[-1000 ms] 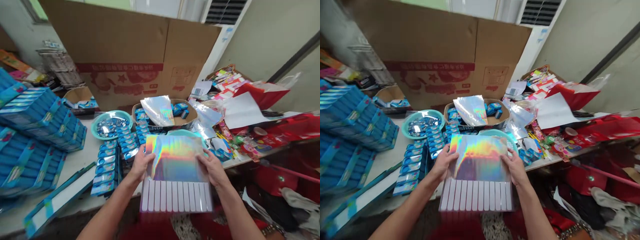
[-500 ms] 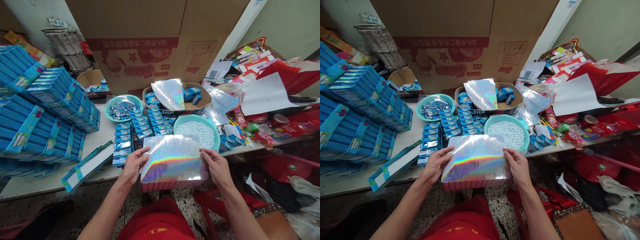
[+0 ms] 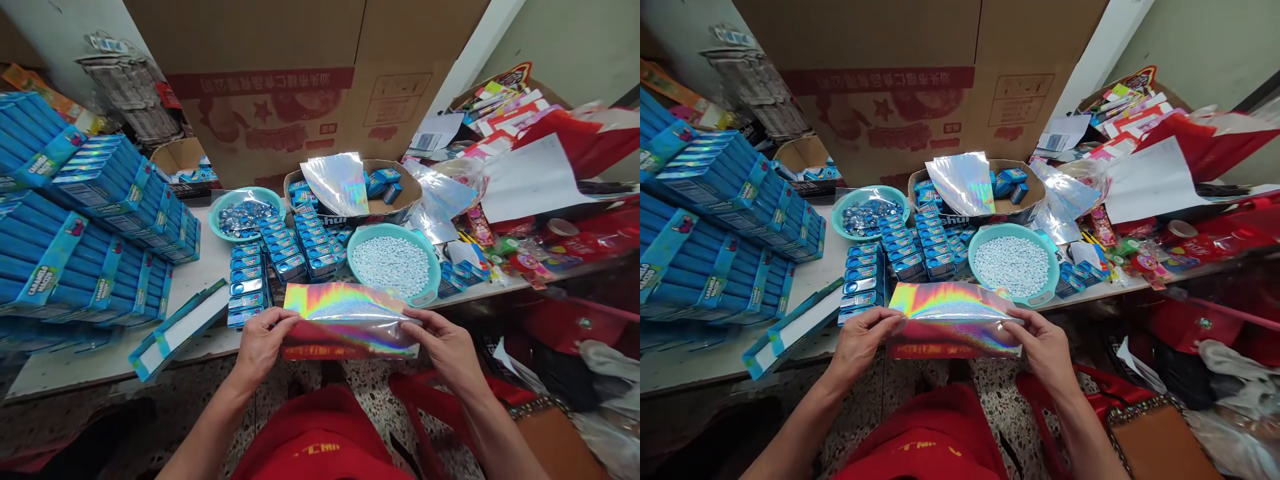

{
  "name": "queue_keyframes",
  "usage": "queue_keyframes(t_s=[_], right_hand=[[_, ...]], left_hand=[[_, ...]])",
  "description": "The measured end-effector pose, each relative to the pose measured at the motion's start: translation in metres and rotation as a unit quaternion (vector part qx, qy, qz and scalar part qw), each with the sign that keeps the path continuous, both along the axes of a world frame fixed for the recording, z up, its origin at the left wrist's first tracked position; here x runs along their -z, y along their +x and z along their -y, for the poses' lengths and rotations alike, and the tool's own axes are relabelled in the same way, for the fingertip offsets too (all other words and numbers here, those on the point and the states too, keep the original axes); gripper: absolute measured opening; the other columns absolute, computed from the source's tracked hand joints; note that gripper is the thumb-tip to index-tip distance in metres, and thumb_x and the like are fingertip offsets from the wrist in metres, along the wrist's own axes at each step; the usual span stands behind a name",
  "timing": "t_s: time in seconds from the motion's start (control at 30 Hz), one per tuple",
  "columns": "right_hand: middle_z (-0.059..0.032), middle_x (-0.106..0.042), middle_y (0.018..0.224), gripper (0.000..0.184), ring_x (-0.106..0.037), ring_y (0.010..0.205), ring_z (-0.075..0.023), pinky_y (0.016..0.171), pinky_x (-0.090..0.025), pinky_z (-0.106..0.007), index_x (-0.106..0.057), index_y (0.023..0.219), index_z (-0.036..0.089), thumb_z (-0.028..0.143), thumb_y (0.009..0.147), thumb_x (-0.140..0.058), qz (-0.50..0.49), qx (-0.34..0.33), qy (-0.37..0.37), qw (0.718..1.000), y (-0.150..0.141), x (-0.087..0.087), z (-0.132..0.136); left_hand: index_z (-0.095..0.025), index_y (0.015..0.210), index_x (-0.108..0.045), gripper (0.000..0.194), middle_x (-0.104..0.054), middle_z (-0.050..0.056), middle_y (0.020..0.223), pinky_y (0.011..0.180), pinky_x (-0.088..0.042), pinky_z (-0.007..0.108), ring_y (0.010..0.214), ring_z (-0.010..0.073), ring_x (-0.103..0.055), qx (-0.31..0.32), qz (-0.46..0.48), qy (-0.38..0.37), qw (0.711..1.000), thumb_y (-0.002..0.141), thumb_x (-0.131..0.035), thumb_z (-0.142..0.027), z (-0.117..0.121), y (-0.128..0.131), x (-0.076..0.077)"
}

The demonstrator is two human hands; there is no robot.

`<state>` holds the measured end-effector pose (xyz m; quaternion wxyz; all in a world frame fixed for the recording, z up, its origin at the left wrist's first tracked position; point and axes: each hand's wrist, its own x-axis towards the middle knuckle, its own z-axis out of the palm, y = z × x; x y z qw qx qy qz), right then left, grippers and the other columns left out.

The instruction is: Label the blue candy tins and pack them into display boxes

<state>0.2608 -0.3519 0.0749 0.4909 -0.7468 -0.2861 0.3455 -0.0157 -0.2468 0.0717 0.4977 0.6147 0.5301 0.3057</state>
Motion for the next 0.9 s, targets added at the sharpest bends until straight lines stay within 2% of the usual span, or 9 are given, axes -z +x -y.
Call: queue_keyframes(t_s=[0.1,0.17,0.23,0.37,0.57,0.67,0.73,0.8,0.9], right_hand=[[-0.0021,-0.066,0.064,0.047,-0.057,0.056,-0.0143,0.050,-0.046,-0.025,-0.073,0.083,0.015,0.048,0.051,-0.079,-0.014,0.004,-0.012,1.000,0.005,0.008,0.003],[-0.0023,-0.066,0.065,0.048,-0.055,0.057,-0.0136,0.050,-0.044,-0.024,-0.072,0.085,0.014,0.047,0.051,-0.080,-0.017,0.010,-0.009,1.000,0.007,0.012,0.004],[-0.0020,-0.065,0.066,0.049,-0.054,0.058,-0.0132,0.050,-0.043,-0.023,-0.072,0.087,0.014,0.046,0.052,-0.080,-0.014,0.009,-0.006,1.000,0.007,0.014,0.006],[0.0010,-0.059,0.058,0.051,-0.049,0.051,-0.0114,0.044,-0.037,-0.023,-0.072,0.090,0.014,0.048,0.053,-0.079,-0.016,0.008,-0.025,1.000,0.001,0.012,0.009],[-0.0010,-0.059,0.061,0.048,-0.051,0.056,-0.0142,0.050,-0.039,-0.026,-0.071,0.081,0.016,0.055,0.055,-0.074,0.010,-0.030,-0.057,0.998,0.005,0.012,0.015],[-0.0056,-0.062,0.078,0.047,-0.056,0.073,-0.0204,0.067,-0.045,-0.034,-0.071,0.078,0.019,0.062,0.061,-0.067,0.144,-0.047,-0.035,0.988,0.007,0.011,0.013],[-0.0086,-0.061,0.096,0.048,-0.055,0.092,-0.0258,0.082,-0.043,-0.040,-0.072,0.085,0.022,0.064,0.062,-0.067,0.260,-0.048,0.020,0.964,-0.005,0.009,0.007],[-0.0086,-0.061,0.106,0.046,-0.052,0.103,-0.0273,0.092,-0.038,-0.042,-0.071,0.095,0.026,0.058,0.062,-0.072,0.302,-0.137,0.078,0.940,-0.027,0.006,-0.003],[-0.0027,-0.068,0.086,0.019,-0.059,0.090,-0.0216,0.095,-0.034,-0.042,-0.071,0.086,0.028,0.039,0.070,-0.074,0.253,-0.343,0.087,0.900,-0.059,0.006,-0.020]], left_hand=[[-0.021,0.070,-0.070,0.015,-0.068,0.001,0.074,0.068,-0.044,0.023,0.072,0.0155,-0.058,0.006,0.019,0.006,1.000,0.073,-0.065,-0.034,0.002,0.001,0.003],[-0.021,0.082,-0.070,0.018,-0.068,0.001,0.081,0.066,-0.045,0.022,0.074,0.0149,-0.058,0.002,0.087,-0.052,0.995,0.068,-0.069,-0.033,0.003,0.003,0.004],[-0.021,0.097,-0.067,0.036,-0.068,0.001,0.084,0.065,-0.046,0.022,0.073,0.0146,-0.059,0.010,0.128,-0.113,0.985,0.063,-0.073,-0.031,0.005,0.005,0.005],[-0.018,0.096,-0.070,0.035,-0.068,0.002,0.076,0.060,-0.044,0.022,0.066,0.0139,-0.057,0.004,0.067,-0.125,0.990,0.065,-0.072,-0.032,0.008,0.005,0.006],[-0.021,0.072,-0.073,0.012,-0.063,0.002,0.075,0.071,-0.044,0.027,0.074,0.0171,-0.056,0.006,-0.008,-0.016,1.000,0.070,-0.066,-0.031,0.009,0.001,0.002],[-0.024,0.068,-0.072,0.010,-0.059,0.005,0.097,0.087,-0.041,0.034,0.097,0.0224,-0.052,-0.007,-0.089,0.137,0.987,0.073,-0.064,-0.029,0.012,0.004,-0.001],[-0.025,0.068,-0.071,0.011,-0.058,0.006,0.109,0.094,-0.036,0.037,0.107,0.0246,-0.049,0.036,-0.096,0.193,0.976,0.075,-0.062,-0.025,0.018,0.012,-0.002],[-0.026,0.072,-0.070,0.012,-0.064,0.006,0.098,0.089,-0.038,0.032,0.096,0.0223,-0.054,0.135,-0.067,0.179,0.972,0.077,-0.059,-0.023,0.026,0.022,-0.002],[-0.024,0.070,-0.069,0.015,-0.062,0.002,0.067,0.067,-0.038,0.024,0.065,0.0156,-0.053,0.209,-0.064,0.120,0.968,0.079,-0.057,-0.023,0.032,0.033,-0.003]])
